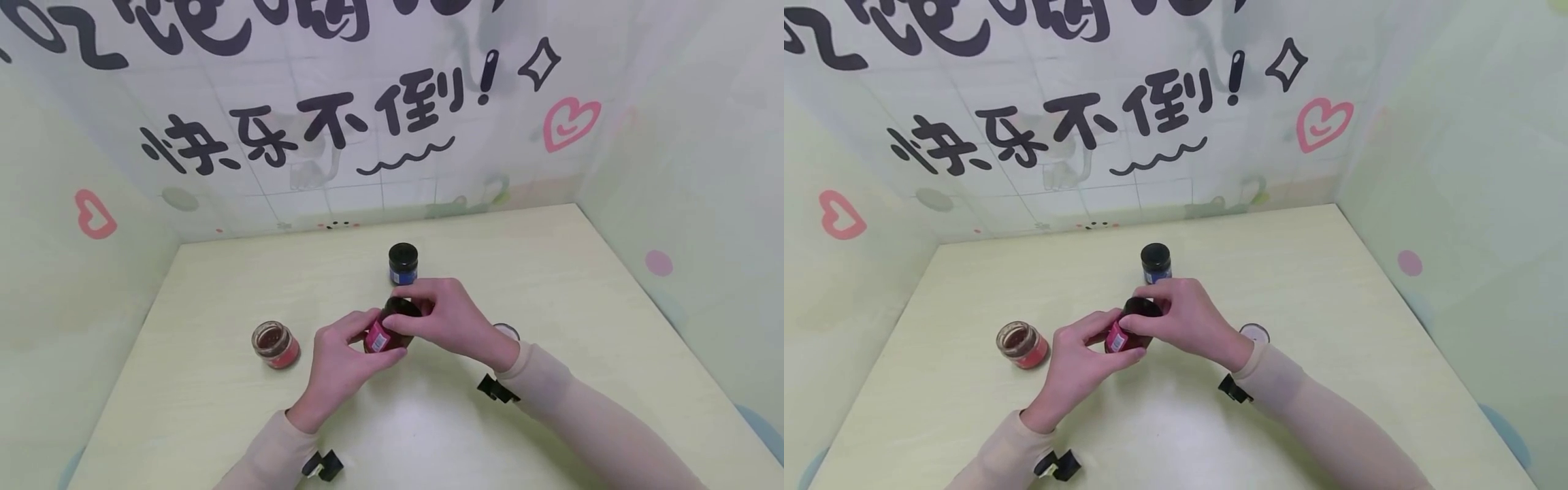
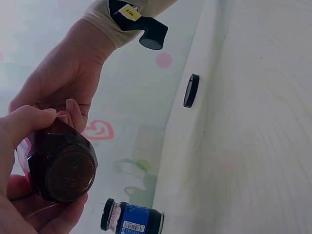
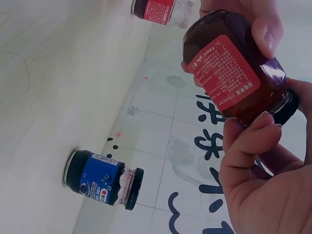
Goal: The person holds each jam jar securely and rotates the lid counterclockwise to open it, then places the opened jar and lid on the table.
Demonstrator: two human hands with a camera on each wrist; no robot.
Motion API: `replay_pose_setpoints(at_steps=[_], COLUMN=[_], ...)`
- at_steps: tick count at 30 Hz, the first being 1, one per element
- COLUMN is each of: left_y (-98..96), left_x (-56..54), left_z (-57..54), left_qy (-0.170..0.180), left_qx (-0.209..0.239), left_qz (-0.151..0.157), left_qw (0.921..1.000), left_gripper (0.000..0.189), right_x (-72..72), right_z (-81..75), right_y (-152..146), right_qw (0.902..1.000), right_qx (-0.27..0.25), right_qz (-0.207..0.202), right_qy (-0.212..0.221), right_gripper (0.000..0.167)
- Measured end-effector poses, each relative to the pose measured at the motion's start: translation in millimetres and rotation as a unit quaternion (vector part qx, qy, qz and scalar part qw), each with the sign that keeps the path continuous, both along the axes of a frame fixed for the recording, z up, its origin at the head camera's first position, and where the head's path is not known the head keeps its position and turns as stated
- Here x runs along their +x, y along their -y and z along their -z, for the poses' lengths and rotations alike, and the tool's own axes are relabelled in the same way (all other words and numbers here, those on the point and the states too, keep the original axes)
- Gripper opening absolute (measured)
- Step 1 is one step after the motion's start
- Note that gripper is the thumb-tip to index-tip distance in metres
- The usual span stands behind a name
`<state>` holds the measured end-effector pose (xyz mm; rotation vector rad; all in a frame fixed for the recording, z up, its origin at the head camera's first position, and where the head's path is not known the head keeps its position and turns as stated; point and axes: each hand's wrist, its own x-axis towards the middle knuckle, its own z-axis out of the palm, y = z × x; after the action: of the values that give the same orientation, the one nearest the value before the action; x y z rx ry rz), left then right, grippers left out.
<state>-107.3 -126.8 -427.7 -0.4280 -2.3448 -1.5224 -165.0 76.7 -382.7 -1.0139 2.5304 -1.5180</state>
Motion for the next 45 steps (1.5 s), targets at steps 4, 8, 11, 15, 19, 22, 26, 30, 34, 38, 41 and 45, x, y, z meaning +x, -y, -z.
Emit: replay_pose_setpoints(at_steps=[4,8,11,15,19,22,26,30,34,38,41,45], left_y=[-0.2,-0.5,-0.2,-0.3,-0.4,-0.4,-0.3,-0.1,-0.9,-1.9,-2.6,-3.6], left_x=[-1.2,-2.0,-0.7,0.2,0.1,-0.3,-0.6,-0.8,-0.1,0.1,-0.4,-1.5], left_z=[-0.3,0.3,1.0,3.6,4.6,3.8,2.2,2.5,4.6,5.5,4.8,4.2], left_qy=[-0.004,0.000,0.011,0.018,0.010,0.002,-0.004,-0.005,0.001,0.003,0.000,0.000], left_qx=[0.002,0.003,0.006,0.010,0.007,0.004,-0.003,-0.010,-0.009,-0.012,-0.020,-0.028], left_qz=[0.002,0.004,0.005,0.004,0.000,-0.001,0.000,-0.005,-0.008,-0.016,-0.024,-0.033], left_qw=[1.0000,1.0000,0.9999,0.9998,0.9999,1.0000,1.0000,0.9999,0.9999,0.9998,0.9995,0.9991], left_gripper=[0.052,0.052,0.052,0.053,0.054,0.053,0.050,0.049,0.050,0.049,0.048,0.049], right_x=[-1.1,-2.7,-3.7,-4.2,-4.5,-5.1,-6.2,-7.1,-7.6,-7.4,-6.8,-5.4], right_z=[-0.4,0.7,2.7,4.5,4.2,3.5,3.2,3.4,3.8,1.6,-3.0,-10.8], right_y=[-0.9,-1.8,-1.9,-2.0,-2.1,-2.4,-3.1,-3.9,-4.6,-5.8,-7.6,-9.6], right_qw=[1.0000,0.9998,0.9996,0.9994,0.9991,0.9987,0.9982,0.9975,0.9969,0.9968,0.9975,0.9989], right_qx=[-0.004,-0.010,-0.012,-0.007,-0.003,-0.002,0.000,0.000,0.005,0.027,0.039,0.037], right_qz=[-0.005,-0.013,-0.022,-0.028,-0.033,-0.037,-0.041,-0.046,-0.050,-0.044,-0.035,-0.016], right_qy=[-0.004,-0.008,-0.010,-0.016,-0.025,-0.034,-0.044,-0.053,-0.061,-0.061,-0.048,-0.023], right_gripper=[0.015,0.018,0.020,0.020,0.019,0.019,0.020,0.021,0.023,0.031,0.041,0.045])
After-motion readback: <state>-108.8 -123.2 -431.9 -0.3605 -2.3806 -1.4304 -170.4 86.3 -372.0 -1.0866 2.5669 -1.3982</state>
